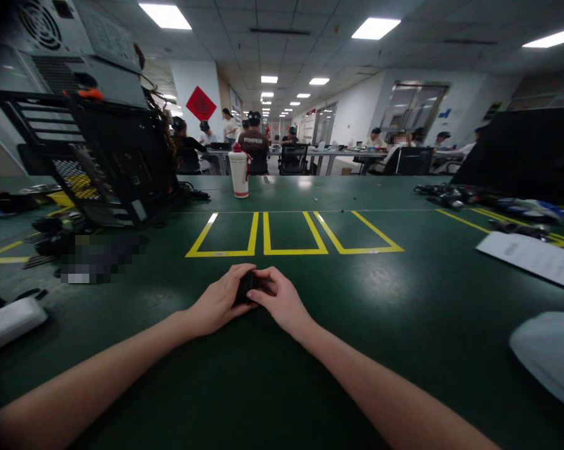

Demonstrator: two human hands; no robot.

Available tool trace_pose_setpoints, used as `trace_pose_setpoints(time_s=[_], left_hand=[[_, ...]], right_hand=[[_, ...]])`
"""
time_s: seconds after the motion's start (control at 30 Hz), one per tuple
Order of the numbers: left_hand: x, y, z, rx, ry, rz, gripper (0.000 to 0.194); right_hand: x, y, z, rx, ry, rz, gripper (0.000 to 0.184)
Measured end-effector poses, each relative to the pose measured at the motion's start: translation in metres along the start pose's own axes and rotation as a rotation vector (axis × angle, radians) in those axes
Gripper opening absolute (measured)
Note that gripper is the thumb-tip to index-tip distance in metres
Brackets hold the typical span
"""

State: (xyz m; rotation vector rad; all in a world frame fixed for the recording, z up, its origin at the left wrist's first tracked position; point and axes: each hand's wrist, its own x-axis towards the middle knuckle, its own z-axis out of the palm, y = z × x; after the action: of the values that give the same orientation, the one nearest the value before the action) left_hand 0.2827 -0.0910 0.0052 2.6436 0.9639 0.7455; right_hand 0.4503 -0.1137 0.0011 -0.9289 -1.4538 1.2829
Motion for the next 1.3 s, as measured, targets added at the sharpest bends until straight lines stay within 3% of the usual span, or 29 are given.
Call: trace_pose_setpoints(time_s=[0.17,0.4,0.8,1.0,1.13,1.3], left_hand=[[-0.001,0.001,-0.002,0.001,-0.005,0.004,0.062],[0.0,0.001,0.0,0.006,0.007,0.0,0.063],[-0.001,0.003,-0.003,0.004,-0.02,-0.011,0.062],[0.0,0.002,-0.001,0.009,-0.003,-0.004,0.062],[0.0,0.002,-0.001,0.015,-0.001,-0.001,0.062],[-0.001,0.001,-0.001,0.013,-0.01,0.002,0.062]], right_hand=[[-0.002,-0.004,0.0,0.036,-0.035,0.019,0.029],[-0.002,-0.002,0.002,0.019,0.021,-0.008,0.018],[-0.005,-0.01,-0.002,0.037,-0.077,0.043,0.029],[-0.002,-0.005,0.002,0.001,0.004,-0.019,0.018],[-0.001,-0.006,0.001,-0.053,0.015,-0.004,0.024],[-0.003,-0.009,-0.002,-0.04,-0.057,0.014,0.024]])
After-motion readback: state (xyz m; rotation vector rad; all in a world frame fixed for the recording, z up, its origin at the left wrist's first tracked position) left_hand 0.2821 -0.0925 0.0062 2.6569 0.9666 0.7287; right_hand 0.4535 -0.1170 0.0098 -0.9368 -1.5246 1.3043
